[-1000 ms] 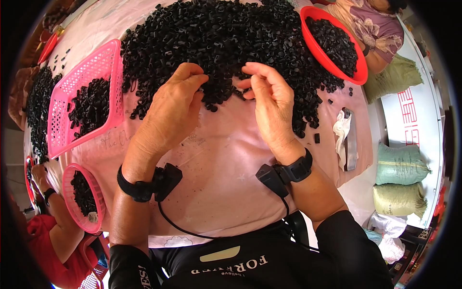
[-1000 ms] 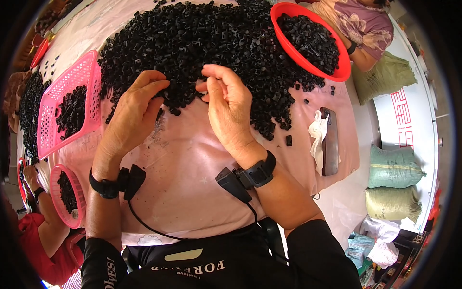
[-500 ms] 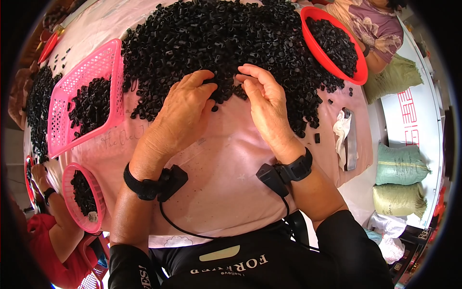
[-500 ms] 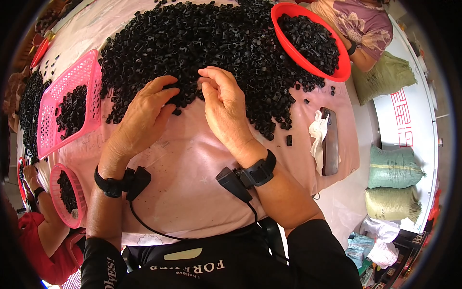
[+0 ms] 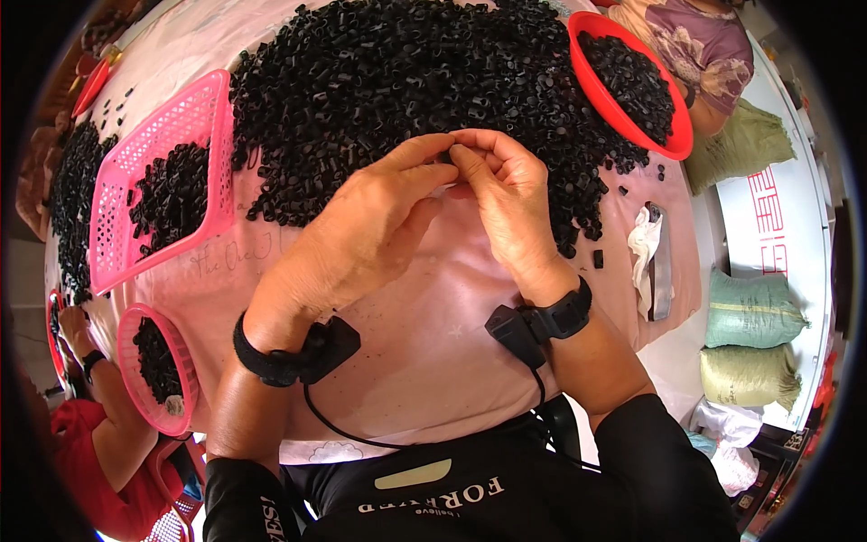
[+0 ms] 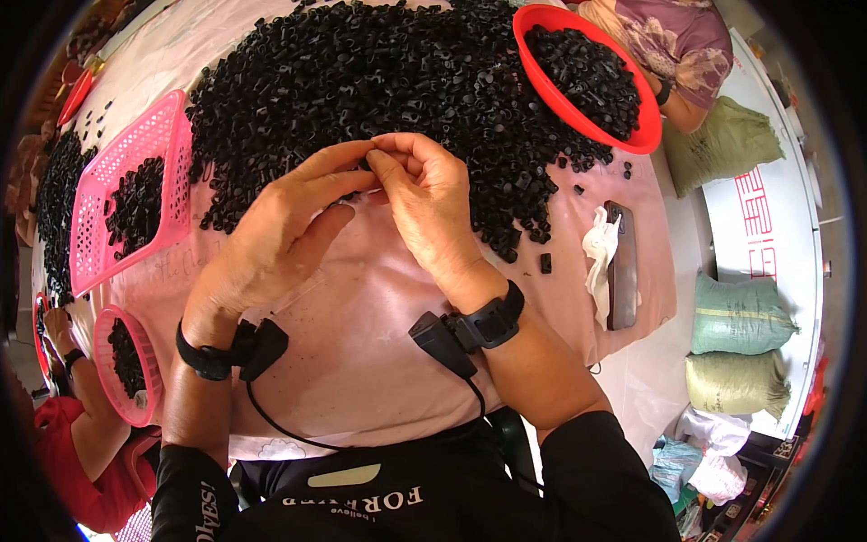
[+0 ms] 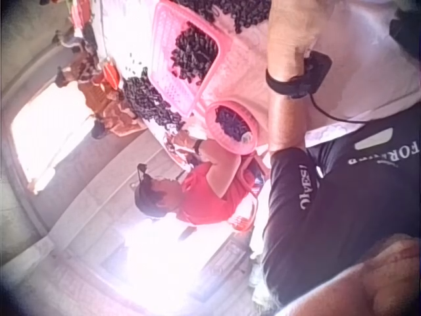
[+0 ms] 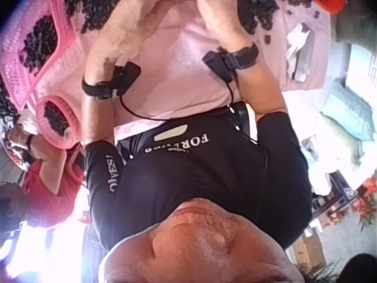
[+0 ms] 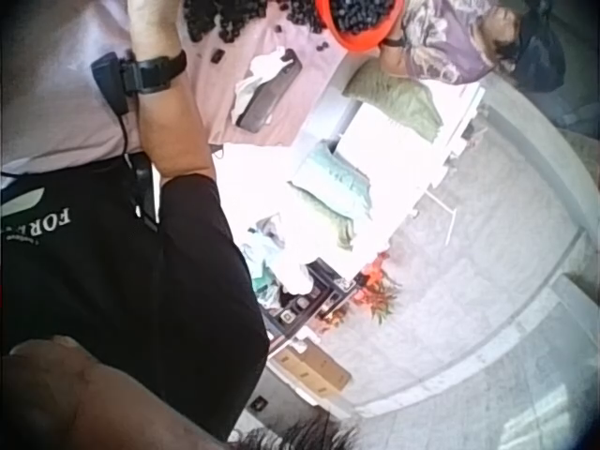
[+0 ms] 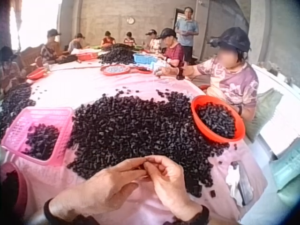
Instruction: Sorting and inspecting small black shoe components at a production table.
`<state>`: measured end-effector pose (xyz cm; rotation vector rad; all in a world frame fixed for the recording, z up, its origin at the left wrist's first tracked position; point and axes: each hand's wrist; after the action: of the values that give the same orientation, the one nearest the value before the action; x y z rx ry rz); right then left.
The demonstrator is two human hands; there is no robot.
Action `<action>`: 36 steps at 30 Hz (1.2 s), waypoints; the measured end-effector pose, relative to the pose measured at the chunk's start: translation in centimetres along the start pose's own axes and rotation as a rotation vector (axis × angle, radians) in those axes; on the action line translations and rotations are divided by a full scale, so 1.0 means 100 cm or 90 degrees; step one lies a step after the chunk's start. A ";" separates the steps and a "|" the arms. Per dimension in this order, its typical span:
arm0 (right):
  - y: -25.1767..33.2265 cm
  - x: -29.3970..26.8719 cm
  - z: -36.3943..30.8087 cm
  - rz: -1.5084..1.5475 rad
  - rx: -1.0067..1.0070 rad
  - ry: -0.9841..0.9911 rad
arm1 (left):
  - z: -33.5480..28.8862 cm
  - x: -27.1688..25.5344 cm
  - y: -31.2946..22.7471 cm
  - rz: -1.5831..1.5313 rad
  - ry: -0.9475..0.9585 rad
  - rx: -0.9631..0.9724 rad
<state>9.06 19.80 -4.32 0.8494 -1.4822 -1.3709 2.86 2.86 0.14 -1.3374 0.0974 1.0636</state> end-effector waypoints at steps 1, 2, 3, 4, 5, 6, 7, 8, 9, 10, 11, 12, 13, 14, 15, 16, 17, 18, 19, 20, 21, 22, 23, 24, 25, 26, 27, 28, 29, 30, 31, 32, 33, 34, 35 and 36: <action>0.001 0.001 0.000 -0.014 -0.005 0.000 | 0.000 -0.004 -0.001 -0.019 -0.001 0.000; 0.004 0.002 -0.001 -0.012 -0.005 0.001 | 0.000 -0.012 0.001 -0.018 -0.001 -0.001; 0.009 0.004 -0.003 -0.005 0.017 0.003 | -0.001 -0.023 0.005 0.033 -0.031 -0.037; 0.011 0.006 -0.004 0.002 0.039 0.005 | -0.001 -0.033 0.009 0.085 -0.062 -0.074; 0.010 0.006 -0.004 0.003 0.040 0.007 | -0.001 -0.042 0.007 0.123 -0.060 -0.158; 0.007 0.006 -0.004 0.028 0.036 0.011 | -0.005 -0.046 0.013 0.134 -0.080 -0.163; 0.005 0.005 -0.004 0.052 0.032 0.015 | -0.008 -0.051 0.015 0.141 -0.034 -0.191; 0.004 0.003 -0.004 0.053 0.033 0.017 | -0.010 -0.054 0.017 0.146 0.012 -0.219; 0.003 0.001 -0.004 0.024 0.029 0.036 | -0.010 -0.055 0.018 0.147 0.012 -0.220; 0.002 0.001 -0.004 -0.004 0.027 0.056 | -0.013 -0.055 0.020 0.168 0.052 -0.207; 0.002 0.001 -0.003 -0.002 0.028 0.058 | -0.015 -0.055 0.022 0.189 0.093 -0.193; 0.002 0.002 -0.003 -0.004 0.026 0.067 | -0.017 -0.054 0.022 0.191 0.092 -0.196; 0.003 0.002 -0.003 -0.006 0.022 0.075 | -0.017 -0.053 0.022 0.203 0.123 -0.200; 0.003 0.003 -0.003 -0.005 0.023 0.076 | -0.017 -0.051 0.022 0.216 0.154 -0.204; 0.003 0.004 -0.004 -0.002 0.018 0.084 | -0.018 -0.049 0.022 0.217 0.154 -0.206; 0.003 0.004 -0.004 0.000 0.013 0.091 | -0.018 -0.046 0.023 0.228 0.149 -0.200; 0.003 0.004 -0.004 0.000 0.013 0.091 | -0.017 -0.044 0.023 0.239 0.145 -0.195; 0.001 0.004 -0.004 0.007 0.026 0.102 | -0.018 -0.041 0.024 0.240 0.144 -0.195; 0.000 0.004 -0.003 0.013 0.038 0.111 | -0.018 -0.037 0.024 0.263 0.127 -0.185; 0.000 0.005 -0.004 0.013 0.038 0.111 | -0.018 -0.035 0.024 0.286 0.109 -0.176; 0.000 0.007 -0.004 0.032 0.018 0.084 | -0.019 -0.034 0.023 0.286 0.109 -0.176; 0.000 0.007 -0.004 0.050 -0.003 0.057 | -0.018 -0.033 0.022 0.294 0.100 -0.173; 0.000 0.006 -0.004 0.049 -0.003 0.056 | -0.018 -0.032 0.021 0.303 0.092 -0.170; 0.001 0.005 -0.004 0.047 -0.001 0.057 | -0.018 -0.031 0.020 0.303 0.092 -0.170; 0.002 0.004 -0.004 0.044 0.000 0.058 | -0.017 -0.031 0.019 0.310 0.102 -0.187; 0.002 0.005 -0.004 0.044 0.000 0.057 | -0.016 -0.030 0.018 0.317 0.112 -0.204; 0.002 0.006 -0.005 0.039 -0.019 0.057 | -0.015 -0.029 0.018 0.317 0.113 -0.202; 0.002 0.007 -0.005 0.035 -0.039 0.058 | -0.015 -0.029 0.016 0.323 0.111 -0.206; 0.003 0.007 -0.005 0.035 -0.039 0.057 | -0.015 -0.028 0.015 0.328 0.110 -0.209; 0.003 0.006 -0.005 0.031 -0.036 0.065 | -0.015 -0.027 0.014 0.328 0.110 -0.209; 0.003 0.006 -0.005 0.027 -0.033 0.073 | -0.016 -0.024 0.013 0.349 0.100 -0.195; 0.004 0.006 -0.005 0.026 -0.033 0.073 | -0.017 -0.022 0.013 0.370 0.089 -0.181; 0.006 0.005 -0.006 0.029 0.001 0.080 | -0.017 -0.020 0.012 0.370 0.088 -0.181; 0.007 0.004 -0.006 0.032 0.035 0.085 | -0.016 -0.017 0.012 0.390 0.095 -0.192; 0.007 0.004 -0.005 0.030 0.035 0.084 | -0.016 -0.015 0.011 0.410 0.103 -0.204; 0.005 0.006 -0.005 0.020 0.020 0.087 | -0.015 -0.015 0.011 0.409 0.102 -0.203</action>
<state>9.37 19.19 -3.71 0.9179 -1.4092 -1.2451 2.06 0.65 -0.21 -1.7345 0.5229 1.5512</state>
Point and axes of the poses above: each hand's wrist, its own z-axis towards the middle knuckle, its own x-axis out of the palm, y = z × x, and after that the axes turned 1 degree about y, right-handed
